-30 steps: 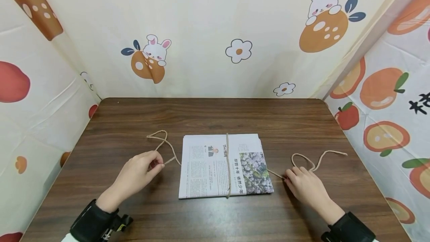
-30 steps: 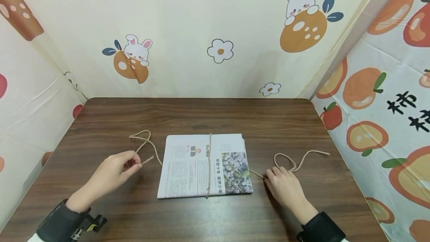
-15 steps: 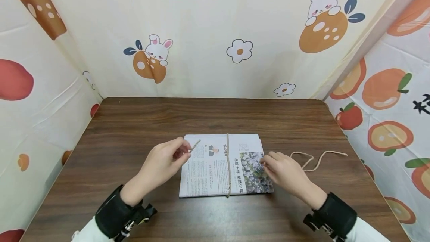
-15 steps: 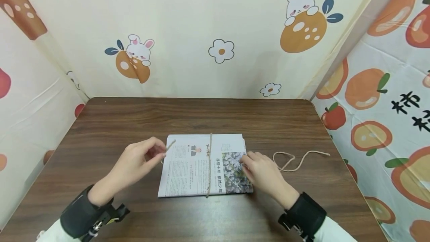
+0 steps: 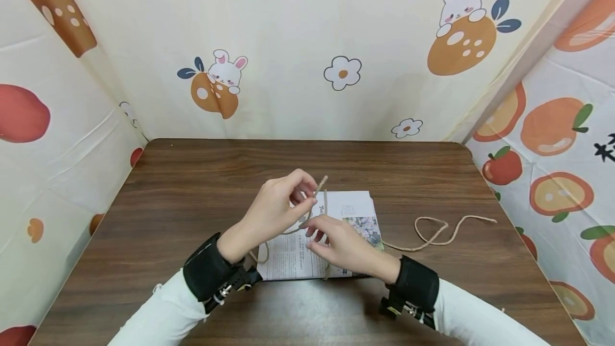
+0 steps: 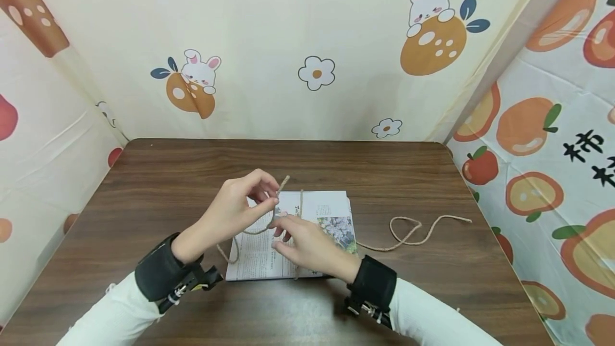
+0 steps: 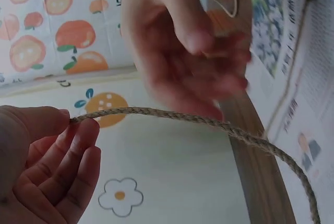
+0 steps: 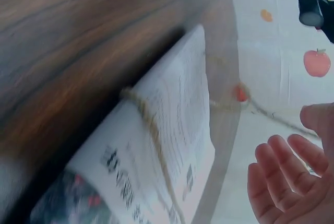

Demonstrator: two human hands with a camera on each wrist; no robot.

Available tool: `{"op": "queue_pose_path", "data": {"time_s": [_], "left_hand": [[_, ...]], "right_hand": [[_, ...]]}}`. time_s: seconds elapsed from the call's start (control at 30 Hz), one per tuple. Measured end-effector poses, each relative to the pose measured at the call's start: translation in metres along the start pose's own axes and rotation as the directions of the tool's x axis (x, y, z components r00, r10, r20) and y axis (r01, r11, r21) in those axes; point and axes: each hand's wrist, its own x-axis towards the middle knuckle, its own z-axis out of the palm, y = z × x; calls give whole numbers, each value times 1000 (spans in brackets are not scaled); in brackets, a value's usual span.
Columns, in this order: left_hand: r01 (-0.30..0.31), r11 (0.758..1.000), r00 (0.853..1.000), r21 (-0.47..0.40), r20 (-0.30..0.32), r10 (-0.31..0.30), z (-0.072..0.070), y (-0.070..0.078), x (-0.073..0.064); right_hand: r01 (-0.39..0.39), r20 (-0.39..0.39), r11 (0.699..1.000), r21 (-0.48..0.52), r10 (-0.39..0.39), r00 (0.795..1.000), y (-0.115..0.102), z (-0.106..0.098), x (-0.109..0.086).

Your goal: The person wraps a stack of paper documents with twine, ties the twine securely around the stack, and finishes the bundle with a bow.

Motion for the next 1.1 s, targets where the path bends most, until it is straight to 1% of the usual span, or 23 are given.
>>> {"op": "queue_pose_path", "data": {"time_s": [0.13, 0.23, 0.33, 0.43, 0.5, 0.6, 0.7, 0.8, 0.9, 0.97, 1.1], "left_hand": [[-4, 997, 1000, -77, 4, 4, 6, 4, 6], [-10, 996, 1000, -84, 3, 10, 8, 5, 8], [-9, 999, 1000, -37, 6, 10, 8, 1, 8], [15, 1000, 1000, 21, 16, -15, 6, -9, 2], [46, 997, 999, 56, 26, -47, 4, -18, -5], [108, 989, 993, 97, 39, -113, 2, -34, -17], [169, 975, 983, 148, 48, -178, -1, -49, -28], [226, 954, 969, 196, 54, -241, -2, -63, -37], [285, 929, 950, 235, 63, -307, -3, -74, -45], [320, 912, 935, 256, 70, -348, -2, -80, -49], [371, 879, 908, 298, 81, -411, 0, -93, -58]], "right_hand": [[-78, -15, 994, 77, 79, 997, -1, 4, 7], [-120, -36, 988, 97, 124, 992, 2, 4, 9], [-149, -45, 984, 103, 154, 987, 7, -2, 6], [-209, -50, 971, 116, 215, 975, 15, -13, -1], [-259, -57, 958, 126, 267, 962, 22, -23, -7], [-334, -89, 936, 112, 345, 934, 32, -40, -18], [-384, -128, 922, 53, 387, 913, 43, -59, -30], [-405, -159, 914, -15, 398, 904, 54, -77, -41], [-434, -167, 899, -59, 420, 892, 63, -95, -50], [-467, -159, 882, -62, 453, 877, 69, -104, -56], [-523, -127, 853, -3, 518, 846, 81, -120, -65]]}}
